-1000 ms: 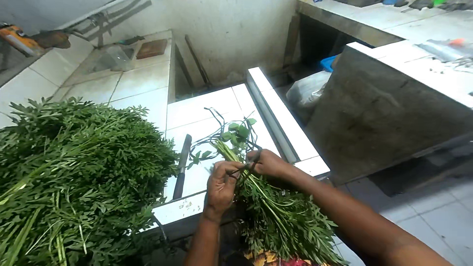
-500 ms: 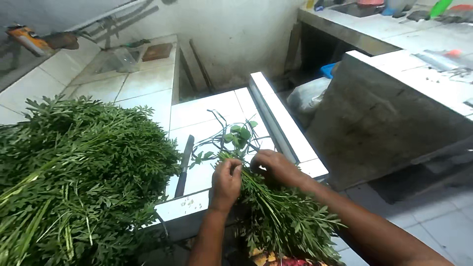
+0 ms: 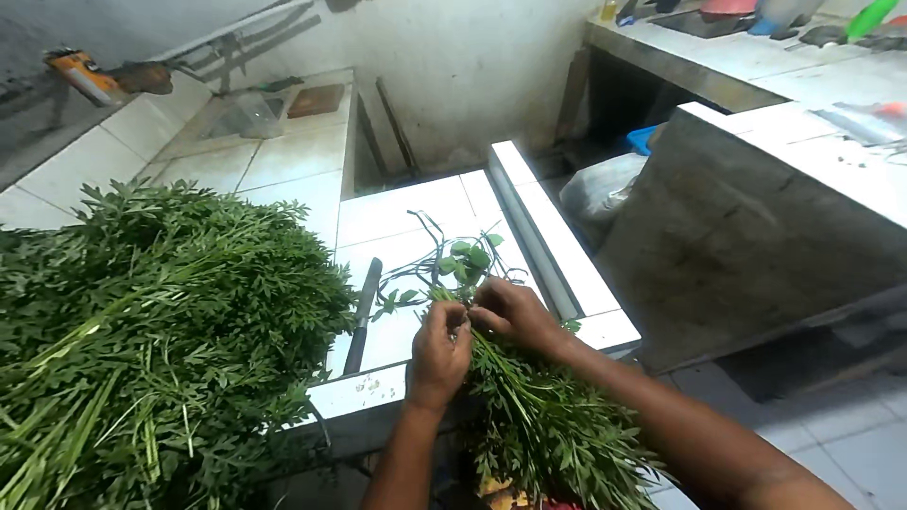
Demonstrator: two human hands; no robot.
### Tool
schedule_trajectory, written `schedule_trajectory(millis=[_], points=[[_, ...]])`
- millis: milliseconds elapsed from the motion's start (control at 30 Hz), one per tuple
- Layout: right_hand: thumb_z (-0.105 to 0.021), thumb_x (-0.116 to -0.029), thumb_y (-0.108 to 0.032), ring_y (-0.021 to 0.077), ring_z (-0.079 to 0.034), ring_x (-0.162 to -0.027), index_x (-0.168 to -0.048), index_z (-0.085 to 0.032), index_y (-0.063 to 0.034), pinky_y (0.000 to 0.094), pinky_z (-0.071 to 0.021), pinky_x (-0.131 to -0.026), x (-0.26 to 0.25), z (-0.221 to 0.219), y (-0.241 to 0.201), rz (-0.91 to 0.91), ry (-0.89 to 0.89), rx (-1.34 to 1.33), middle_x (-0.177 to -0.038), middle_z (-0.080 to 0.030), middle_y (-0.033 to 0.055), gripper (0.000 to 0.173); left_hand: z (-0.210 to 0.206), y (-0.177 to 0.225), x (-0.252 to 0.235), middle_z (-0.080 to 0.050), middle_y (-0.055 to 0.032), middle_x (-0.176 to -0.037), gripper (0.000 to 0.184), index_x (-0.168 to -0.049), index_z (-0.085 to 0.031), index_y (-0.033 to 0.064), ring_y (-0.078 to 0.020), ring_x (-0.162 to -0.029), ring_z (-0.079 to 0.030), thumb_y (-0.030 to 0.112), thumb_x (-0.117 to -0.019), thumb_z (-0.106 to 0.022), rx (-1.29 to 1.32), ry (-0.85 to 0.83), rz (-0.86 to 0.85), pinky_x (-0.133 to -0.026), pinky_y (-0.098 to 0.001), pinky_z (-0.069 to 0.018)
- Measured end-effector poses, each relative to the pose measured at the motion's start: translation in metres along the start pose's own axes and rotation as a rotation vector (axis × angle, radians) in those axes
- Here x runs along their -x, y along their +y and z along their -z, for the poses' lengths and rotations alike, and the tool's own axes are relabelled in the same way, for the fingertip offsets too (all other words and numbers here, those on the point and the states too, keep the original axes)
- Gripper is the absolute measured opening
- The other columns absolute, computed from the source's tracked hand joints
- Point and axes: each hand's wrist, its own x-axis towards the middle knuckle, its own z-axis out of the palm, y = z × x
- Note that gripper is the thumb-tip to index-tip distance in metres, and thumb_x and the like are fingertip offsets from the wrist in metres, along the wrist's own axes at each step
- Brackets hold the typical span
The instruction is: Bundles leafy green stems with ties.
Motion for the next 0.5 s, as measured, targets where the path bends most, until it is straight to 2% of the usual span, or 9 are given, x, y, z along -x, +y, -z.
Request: schedule_trajectory(millis=[67,133,233,300,367,433,500], points=[[-0.066,-0.1001,-0.026,0.0094,-0.070,-0.091,-0.109,-0.075,-0.0143,0.0326,-0.0601,-0.086,0.001,0.001,-0.002,0.136,0.002,0.137,-0.098,-0.073,-0.0008,0.017,-0.002,0.001,0.000,-0.071,-0.0017,-0.100,0.021,-0.114,-0.063,0.0040,-0.0087,-0.090,-0.070,0.008,-0.0937,-0.063,-0.018,0.029,0.001,-0.082,-0.0297,-0.0619],[-0.062,-0.1019,-0.026,0.0146,-0.069,-0.089,-0.108,-0.076,-0.0186,0.0359,-0.0593,-0.083,0.002,0.001,-0.004,0.226,0.021,0.278,-0.092,-0.071,0.0012,0.017,-0.004,0.001,0.001,-0.071,-0.0014,-0.099,0.022,-0.114,-0.063,0.0038,-0.0079,-0.090,-0.070,0.008,-0.0928,-0.063,-0.055,0.061,-0.002,-0.082,-0.0288,-0.0617],[-0.060,-0.1019,-0.027,0.0184,-0.068,-0.083,-0.102,-0.074,-0.0171,0.0389,-0.0590,-0.077,0.002,0.004,-0.006,0.288,0.002,0.408,-0.086,-0.068,0.0032,0.018,-0.008,0.001,0.002,-0.071,-0.0014,-0.097,0.020,-0.112,-0.064,0.0034,-0.0076,-0.088,-0.070,0.008,-0.0922,-0.063,-0.111,0.110,-0.038,-0.080,-0.0285,-0.0623],[-0.059,-0.0998,-0.029,0.0179,-0.068,-0.085,-0.100,-0.072,-0.0148,0.0398,-0.0587,-0.077,0.001,0.009,-0.008,0.236,-0.072,0.404,-0.088,-0.068,0.0027,0.019,-0.010,0.001,0.003,-0.072,-0.0016,-0.097,0.018,-0.110,-0.065,0.0039,-0.0080,-0.087,-0.070,0.010,-0.0937,-0.064,-0.148,0.121,-0.066,-0.080,-0.0284,-0.0623],[-0.051,-0.1034,-0.032,0.0158,-0.068,-0.090,-0.102,-0.071,-0.0133,0.0405,-0.0576,-0.082,-0.002,0.016,-0.012,0.064,-0.218,0.268,-0.093,-0.069,0.0020,0.028,-0.009,0.003,0.002,-0.072,-0.0017,-0.096,0.014,-0.105,-0.068,0.0052,-0.0081,-0.087,-0.070,0.010,-0.0928,-0.063,-0.181,0.124,-0.088,-0.080,-0.0275,-0.0617],[-0.046,-0.1058,-0.034,0.0149,-0.063,-0.078,-0.097,-0.067,-0.0113,0.0395,-0.0539,-0.073,-0.006,0.016,-0.009,-0.074,-0.277,0.059,-0.083,-0.063,0.0028,0.032,-0.007,0.005,0.001,-0.071,-0.0020,-0.097,0.011,-0.099,-0.071,0.0072,-0.0082,-0.088,-0.069,0.008,-0.0915,-0.063,-0.192,0.119,-0.106,-0.079,-0.0261,-0.0608],[-0.047,-0.1060,-0.032,0.0123,-0.058,-0.069,-0.094,-0.066,-0.0109,0.0353,-0.0502,-0.065,-0.008,0.014,-0.003,-0.136,-0.276,-0.095,-0.075,-0.059,0.0016,0.031,-0.004,0.006,0.000,-0.069,-0.0024,-0.099,0.011,-0.098,-0.073,0.0077,-0.0081,-0.088,-0.068,0.010,-0.0908,-0.064,-0.171,0.092,-0.102,-0.078,-0.0253,-0.0601]])
